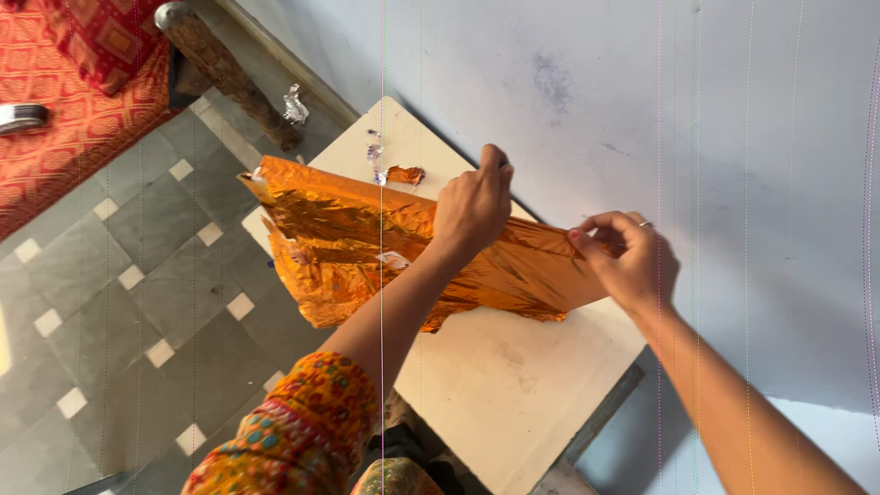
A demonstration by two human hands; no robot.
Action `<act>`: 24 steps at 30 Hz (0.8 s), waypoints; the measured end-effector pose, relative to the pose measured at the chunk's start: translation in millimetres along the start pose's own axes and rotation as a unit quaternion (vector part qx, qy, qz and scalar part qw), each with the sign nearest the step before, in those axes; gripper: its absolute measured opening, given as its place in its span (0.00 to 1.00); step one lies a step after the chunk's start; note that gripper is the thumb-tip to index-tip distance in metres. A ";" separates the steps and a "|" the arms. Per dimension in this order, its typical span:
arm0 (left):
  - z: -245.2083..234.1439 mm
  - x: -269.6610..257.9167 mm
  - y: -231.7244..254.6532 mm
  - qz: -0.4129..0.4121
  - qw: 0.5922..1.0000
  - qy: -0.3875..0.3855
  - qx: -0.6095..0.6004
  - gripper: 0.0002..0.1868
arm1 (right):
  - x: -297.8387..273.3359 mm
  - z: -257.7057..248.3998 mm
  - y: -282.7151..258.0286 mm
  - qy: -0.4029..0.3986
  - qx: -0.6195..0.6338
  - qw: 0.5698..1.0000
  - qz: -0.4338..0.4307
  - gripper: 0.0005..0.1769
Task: The person wraps a rectangular object with orange metallic foil on a white table. They fold the edges of the foil over the object and secure the folds using small pieces of blue tape. The person repeatedly adjusts the foil and applies tape to hold the wrapping in place.
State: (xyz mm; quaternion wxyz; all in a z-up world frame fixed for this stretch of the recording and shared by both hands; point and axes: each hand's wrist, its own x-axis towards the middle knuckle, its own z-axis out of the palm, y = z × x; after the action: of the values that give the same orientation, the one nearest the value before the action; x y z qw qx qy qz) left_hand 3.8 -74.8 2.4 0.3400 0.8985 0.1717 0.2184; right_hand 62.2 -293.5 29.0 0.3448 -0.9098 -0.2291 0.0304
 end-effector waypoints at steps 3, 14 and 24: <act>1.9 4.3 2.2 0.006 1.000 0.027 0.010 0.10 | 6.3 -2.8 -2.6 -0.021 -0.013 0.999 0.024 0.12; 0.4 15.0 -3.0 -0.001 0.999 0.036 0.006 0.10 | 15.8 8.3 -4.1 -0.017 -0.028 0.998 0.049 0.14; -1.9 8.2 -0.6 -0.012 0.999 0.052 0.006 0.11 | 10.5 12.5 -5.8 0.018 -0.020 0.999 0.024 0.16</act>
State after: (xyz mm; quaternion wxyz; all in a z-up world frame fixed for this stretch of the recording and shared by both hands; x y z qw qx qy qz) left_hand 9.7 -69.6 5.5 0.3280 0.8856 0.2015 0.2599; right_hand 66.6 -277.4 24.3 0.3296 -0.9222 -0.2015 0.0176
